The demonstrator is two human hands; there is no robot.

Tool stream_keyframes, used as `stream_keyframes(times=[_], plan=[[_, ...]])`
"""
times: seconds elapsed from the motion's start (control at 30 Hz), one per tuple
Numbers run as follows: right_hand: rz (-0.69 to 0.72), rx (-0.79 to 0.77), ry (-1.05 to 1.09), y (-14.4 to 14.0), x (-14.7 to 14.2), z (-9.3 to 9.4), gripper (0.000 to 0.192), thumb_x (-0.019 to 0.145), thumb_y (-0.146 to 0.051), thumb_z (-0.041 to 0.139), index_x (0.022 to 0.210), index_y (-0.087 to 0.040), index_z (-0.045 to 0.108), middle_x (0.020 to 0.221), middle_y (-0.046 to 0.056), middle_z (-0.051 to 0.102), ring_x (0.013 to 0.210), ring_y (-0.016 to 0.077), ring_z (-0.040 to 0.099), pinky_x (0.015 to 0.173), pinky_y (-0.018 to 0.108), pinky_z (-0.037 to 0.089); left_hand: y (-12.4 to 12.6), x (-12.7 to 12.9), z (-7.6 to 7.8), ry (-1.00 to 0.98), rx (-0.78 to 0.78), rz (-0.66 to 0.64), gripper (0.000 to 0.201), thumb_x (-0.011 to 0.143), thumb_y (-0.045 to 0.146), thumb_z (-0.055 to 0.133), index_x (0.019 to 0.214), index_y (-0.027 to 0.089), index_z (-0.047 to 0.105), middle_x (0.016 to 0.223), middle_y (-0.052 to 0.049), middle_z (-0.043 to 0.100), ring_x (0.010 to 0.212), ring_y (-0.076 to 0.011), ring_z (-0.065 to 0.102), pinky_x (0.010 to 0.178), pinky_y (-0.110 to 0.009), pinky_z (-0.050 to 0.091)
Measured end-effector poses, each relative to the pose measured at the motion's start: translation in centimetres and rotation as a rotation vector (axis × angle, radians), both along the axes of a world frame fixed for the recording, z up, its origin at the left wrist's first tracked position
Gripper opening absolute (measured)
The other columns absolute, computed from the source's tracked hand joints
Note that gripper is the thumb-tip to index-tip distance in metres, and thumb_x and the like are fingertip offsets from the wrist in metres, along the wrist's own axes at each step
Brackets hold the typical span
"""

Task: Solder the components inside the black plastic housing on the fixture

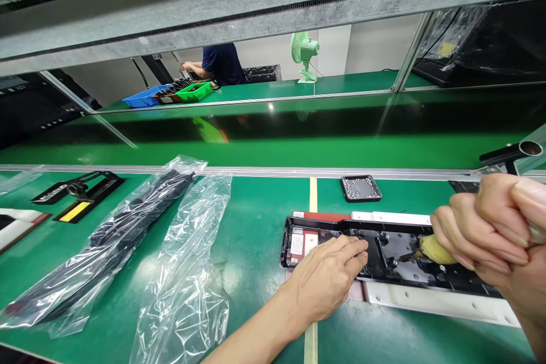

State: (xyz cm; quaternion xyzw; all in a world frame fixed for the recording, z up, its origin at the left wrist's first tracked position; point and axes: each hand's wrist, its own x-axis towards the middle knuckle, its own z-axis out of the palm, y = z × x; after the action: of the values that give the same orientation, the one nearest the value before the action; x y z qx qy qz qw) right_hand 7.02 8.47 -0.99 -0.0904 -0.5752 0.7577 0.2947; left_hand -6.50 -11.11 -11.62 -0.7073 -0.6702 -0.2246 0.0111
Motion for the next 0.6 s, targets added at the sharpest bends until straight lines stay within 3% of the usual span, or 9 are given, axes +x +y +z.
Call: stream_keyframes(times=[0.4,0.6], plan=[[-0.005,-0.027,-0.091,-0.93,-0.93,0.5,0.042,0.094,-0.038,0.053,0.056,-0.022,0.047,0.043,-0.001,0.031,0.039,0.0145,0.035,0.038,0.034,0.03,0.06,0.01,-0.07,0.012,0.002,0.004,0.037,0.1,0.006,0.039,0.132,0.008,0.058,0.145,-0.009,0.058,0.129,-0.0236,0.056,0.11,-0.038,0.055],[0.003,-0.019,-0.065,-0.62,-0.66,-0.16,0.042,0.094,-0.038,0.051,0.055,-0.022,0.047,0.041,-0.001,0.032,0.039,0.0156,0.036,0.037,0.034,0.032,0.0,0.07,0.0,0.03,-0.011,0.009,0.038,0.1,0.007,0.038,0.133,0.008,0.057,0.146,-0.008,0.058,0.129,-0.0232,0.057,0.111,-0.037,0.054]])
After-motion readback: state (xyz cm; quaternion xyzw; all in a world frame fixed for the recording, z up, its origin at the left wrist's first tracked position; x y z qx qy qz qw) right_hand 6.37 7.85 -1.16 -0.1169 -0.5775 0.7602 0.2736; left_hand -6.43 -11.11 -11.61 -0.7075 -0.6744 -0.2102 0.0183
